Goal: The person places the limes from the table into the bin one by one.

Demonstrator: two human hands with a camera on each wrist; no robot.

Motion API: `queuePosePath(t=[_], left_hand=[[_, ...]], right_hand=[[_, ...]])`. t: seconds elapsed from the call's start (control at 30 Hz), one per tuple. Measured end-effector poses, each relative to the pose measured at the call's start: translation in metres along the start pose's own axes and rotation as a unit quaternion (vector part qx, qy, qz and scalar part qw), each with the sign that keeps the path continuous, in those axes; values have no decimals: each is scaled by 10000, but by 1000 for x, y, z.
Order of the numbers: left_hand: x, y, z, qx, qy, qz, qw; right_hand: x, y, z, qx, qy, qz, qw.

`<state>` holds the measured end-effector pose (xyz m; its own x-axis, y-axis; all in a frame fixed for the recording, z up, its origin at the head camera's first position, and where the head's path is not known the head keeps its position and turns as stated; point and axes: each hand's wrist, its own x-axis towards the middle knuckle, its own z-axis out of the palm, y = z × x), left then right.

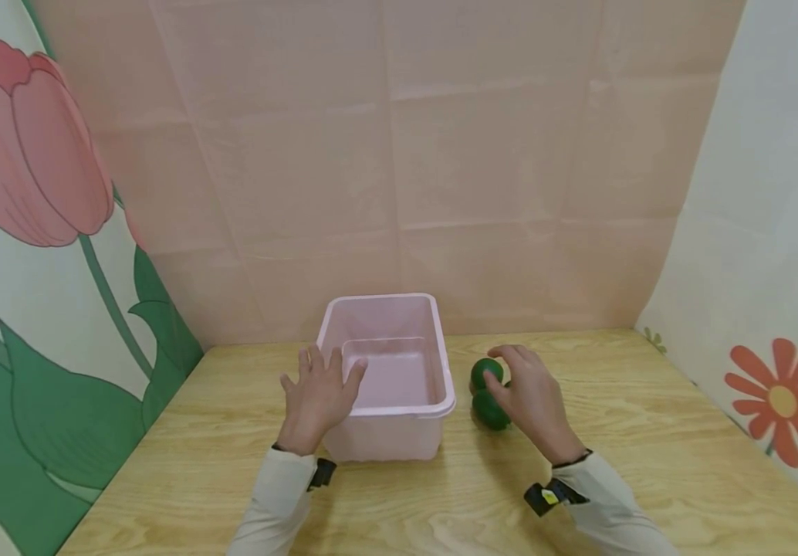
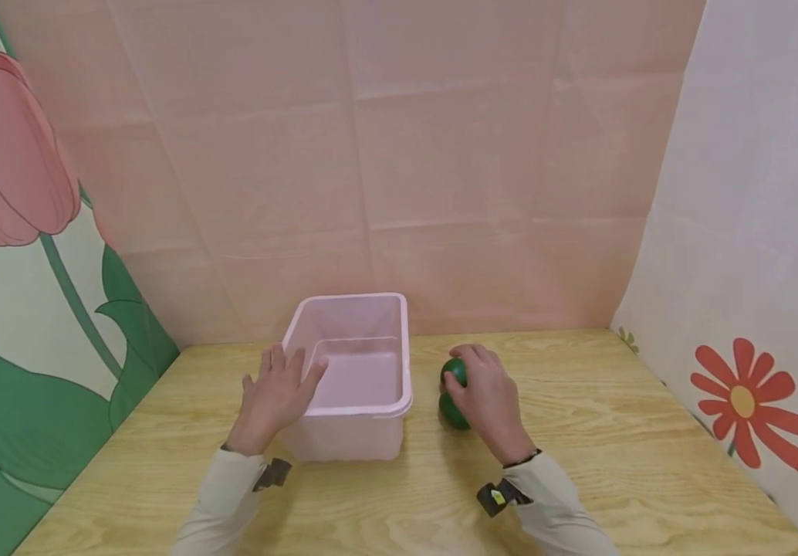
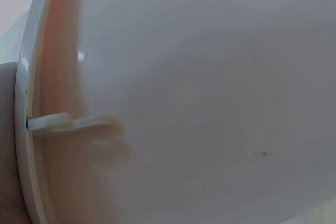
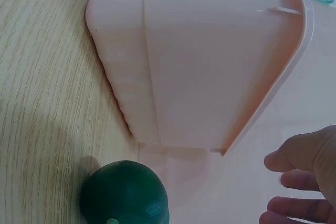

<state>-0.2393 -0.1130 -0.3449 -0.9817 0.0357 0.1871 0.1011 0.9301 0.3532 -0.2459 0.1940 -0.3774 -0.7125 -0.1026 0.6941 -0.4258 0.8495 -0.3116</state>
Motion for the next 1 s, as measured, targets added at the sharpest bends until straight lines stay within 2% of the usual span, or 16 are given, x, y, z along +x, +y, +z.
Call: queuePosePath(t=[0.43,1.0], left_hand=[[0,0,0,7,29,-9,10000],[0,0,1,-49,5,-21,10000]], right_hand=[[-1,5,1,73,-77,146,9998],[0,13,2,508,-139,369,9979]])
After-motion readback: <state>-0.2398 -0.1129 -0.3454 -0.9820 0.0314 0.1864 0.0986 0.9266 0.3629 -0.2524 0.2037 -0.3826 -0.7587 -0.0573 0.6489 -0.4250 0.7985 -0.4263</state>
